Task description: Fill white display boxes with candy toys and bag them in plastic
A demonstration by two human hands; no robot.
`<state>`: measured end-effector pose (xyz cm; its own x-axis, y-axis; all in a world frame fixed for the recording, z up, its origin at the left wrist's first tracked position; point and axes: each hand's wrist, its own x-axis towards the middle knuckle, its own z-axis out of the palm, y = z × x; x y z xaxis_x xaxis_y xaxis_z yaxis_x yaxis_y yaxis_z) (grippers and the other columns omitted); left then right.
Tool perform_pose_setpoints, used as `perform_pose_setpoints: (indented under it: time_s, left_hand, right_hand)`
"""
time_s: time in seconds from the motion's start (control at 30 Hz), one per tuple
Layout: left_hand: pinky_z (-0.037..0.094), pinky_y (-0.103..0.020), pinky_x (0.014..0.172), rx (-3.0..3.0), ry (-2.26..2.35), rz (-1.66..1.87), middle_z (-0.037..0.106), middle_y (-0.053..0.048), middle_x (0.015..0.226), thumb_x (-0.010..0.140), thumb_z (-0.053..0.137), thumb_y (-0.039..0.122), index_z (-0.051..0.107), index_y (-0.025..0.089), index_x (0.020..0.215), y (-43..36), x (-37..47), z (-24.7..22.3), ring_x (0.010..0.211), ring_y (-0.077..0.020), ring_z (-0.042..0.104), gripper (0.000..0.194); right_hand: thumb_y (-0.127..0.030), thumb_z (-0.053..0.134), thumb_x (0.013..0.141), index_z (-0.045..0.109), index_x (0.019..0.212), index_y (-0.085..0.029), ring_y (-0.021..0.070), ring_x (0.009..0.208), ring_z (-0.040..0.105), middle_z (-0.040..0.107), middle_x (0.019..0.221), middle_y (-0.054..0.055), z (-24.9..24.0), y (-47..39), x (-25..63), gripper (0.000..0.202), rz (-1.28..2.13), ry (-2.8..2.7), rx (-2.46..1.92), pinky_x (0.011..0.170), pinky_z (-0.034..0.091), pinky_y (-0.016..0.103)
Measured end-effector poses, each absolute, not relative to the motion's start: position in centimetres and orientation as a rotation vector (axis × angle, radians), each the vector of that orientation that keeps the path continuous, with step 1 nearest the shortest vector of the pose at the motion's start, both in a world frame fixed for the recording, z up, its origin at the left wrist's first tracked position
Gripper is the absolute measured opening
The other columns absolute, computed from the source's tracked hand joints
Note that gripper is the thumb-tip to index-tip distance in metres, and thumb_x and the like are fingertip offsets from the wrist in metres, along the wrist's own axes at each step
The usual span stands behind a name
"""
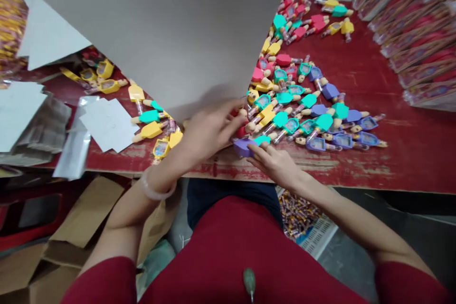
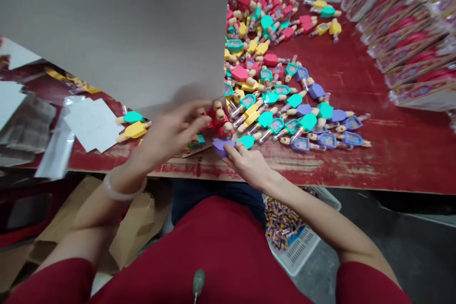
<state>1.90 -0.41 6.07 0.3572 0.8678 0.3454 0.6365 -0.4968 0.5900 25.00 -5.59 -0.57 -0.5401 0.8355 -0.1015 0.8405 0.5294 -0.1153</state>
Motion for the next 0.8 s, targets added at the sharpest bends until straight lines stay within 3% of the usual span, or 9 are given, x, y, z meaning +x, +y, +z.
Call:
perform_pose_setpoints:
  time_s: [0.13, 0.23, 0.33, 0.43, 0.57, 0.63, 0.73, 0.8]
  left_hand:
    - [0.059, -0.025, 0.075, 1.908, 1.624, 1.462, 0.077, -0.001, 0.105, 0.101, 0.061, 0.031, 0.072, 0.022, 0.114, -3.7, -4.0, 8.0, 0.083, -0.0118, 0.073, 0.019]
    - [0.058, -0.026, 0.068, 1.722, 1.581, 1.857, 0.075, 0.001, 0.101, 0.099, 0.064, 0.026, 0.069, 0.022, 0.113, -4.5, -6.5, 8.1, 0.078, -0.0102, 0.07, 0.015]
    - [0.056, -0.026, 0.064, 1.663, 1.51, 2.058, 0.07, 0.002, 0.095, 0.1, 0.063, 0.022, 0.06, 0.023, 0.123, -4.1, -7.2, 8.1, 0.074, -0.0093, 0.065, 0.023]
    - [0.056, -0.029, 0.069, 1.894, 1.571, 1.871, 0.069, 0.0, 0.095, 0.102, 0.059, 0.024, 0.062, 0.022, 0.122, -3.5, -6.3, 6.8, 0.079, -0.0117, 0.065, 0.02]
    - [0.054, -0.043, 0.096, 2.534, 1.424, 1.098, 0.073, -0.008, 0.115, 0.103, 0.055, 0.024, 0.068, 0.018, 0.118, -3.1, -3.5, 2.2, 0.109, -0.0233, 0.064, 0.021]
    - [0.052, -0.046, 0.099, 2.625, 1.397, 0.893, 0.073, -0.01, 0.117, 0.103, 0.053, 0.022, 0.07, 0.017, 0.118, -3.0, -2.4, -0.4, 0.111, -0.0261, 0.062, 0.024]
    - [0.052, -0.045, 0.096, 2.588, 1.415, 0.885, 0.073, -0.011, 0.114, 0.102, 0.053, 0.022, 0.071, 0.018, 0.116, -3.3, -1.9, -2.4, 0.107, -0.0256, 0.062, 0.023]
    - [0.053, -0.044, 0.096, 2.507, 1.418, 1.066, 0.072, -0.01, 0.114, 0.102, 0.056, 0.026, 0.07, 0.02, 0.116, -3.4, -2.4, -1.6, 0.107, -0.0241, 0.063, 0.021]
  right_hand:
    - [-0.027, 0.042, 0.107, 0.068, 0.124, -0.012, 0.0216, 0.079, 0.065, 0.069, 0.109, 0.017, -1.2, -3.6, 21.4, 0.034, -0.223, 2.633, 1.21, 0.055, 0.036, 0.027]
    - [-0.019, 0.039, 0.105, 0.069, 0.121, -0.01, 0.0227, 0.082, 0.066, 0.069, 0.109, 0.018, 0.5, -2.6, 20.1, 0.035, -0.254, 2.606, 1.074, 0.06, 0.038, 0.028]
    - [-0.018, 0.042, 0.102, 0.072, 0.115, -0.009, 0.0256, 0.089, 0.068, 0.072, 0.106, 0.018, 2.9, -0.2, 18.3, 0.034, -0.301, 2.538, 1.072, 0.071, 0.045, 0.031]
    - [-0.023, 0.049, 0.1, 0.073, 0.114, -0.008, 0.0308, 0.102, 0.068, 0.074, 0.105, 0.02, 4.6, 2.8, 16.5, 0.032, -0.353, 2.47, 1.166, 0.079, 0.049, 0.034]
    - [-0.025, 0.052, 0.099, 0.065, 0.129, -0.004, 0.0354, 0.108, 0.068, 0.074, 0.108, 0.024, 4.5, 4.6, 15.3, 0.039, -0.342, 2.446, 1.283, 0.083, 0.051, 0.037]
    - [-0.023, 0.051, 0.099, 0.064, 0.129, -0.003, 0.036, 0.106, 0.07, 0.074, 0.108, 0.025, 3.5, 4.4, 15.0, 0.039, -0.362, 2.431, 1.309, 0.083, 0.052, 0.039]
    - [-0.023, 0.049, 0.1, 0.07, 0.12, -0.004, 0.0357, 0.102, 0.072, 0.074, 0.104, 0.026, 1.9, 3.8, 14.9, 0.034, -0.399, 2.386, 1.395, 0.082, 0.052, 0.038]
    - [-0.027, 0.055, 0.099, 0.071, 0.113, -0.005, 0.0345, 0.099, 0.073, 0.075, 0.102, 0.025, 1.4, 3.4, 15.6, 0.031, -0.448, 2.417, 1.43, 0.081, 0.052, 0.037]
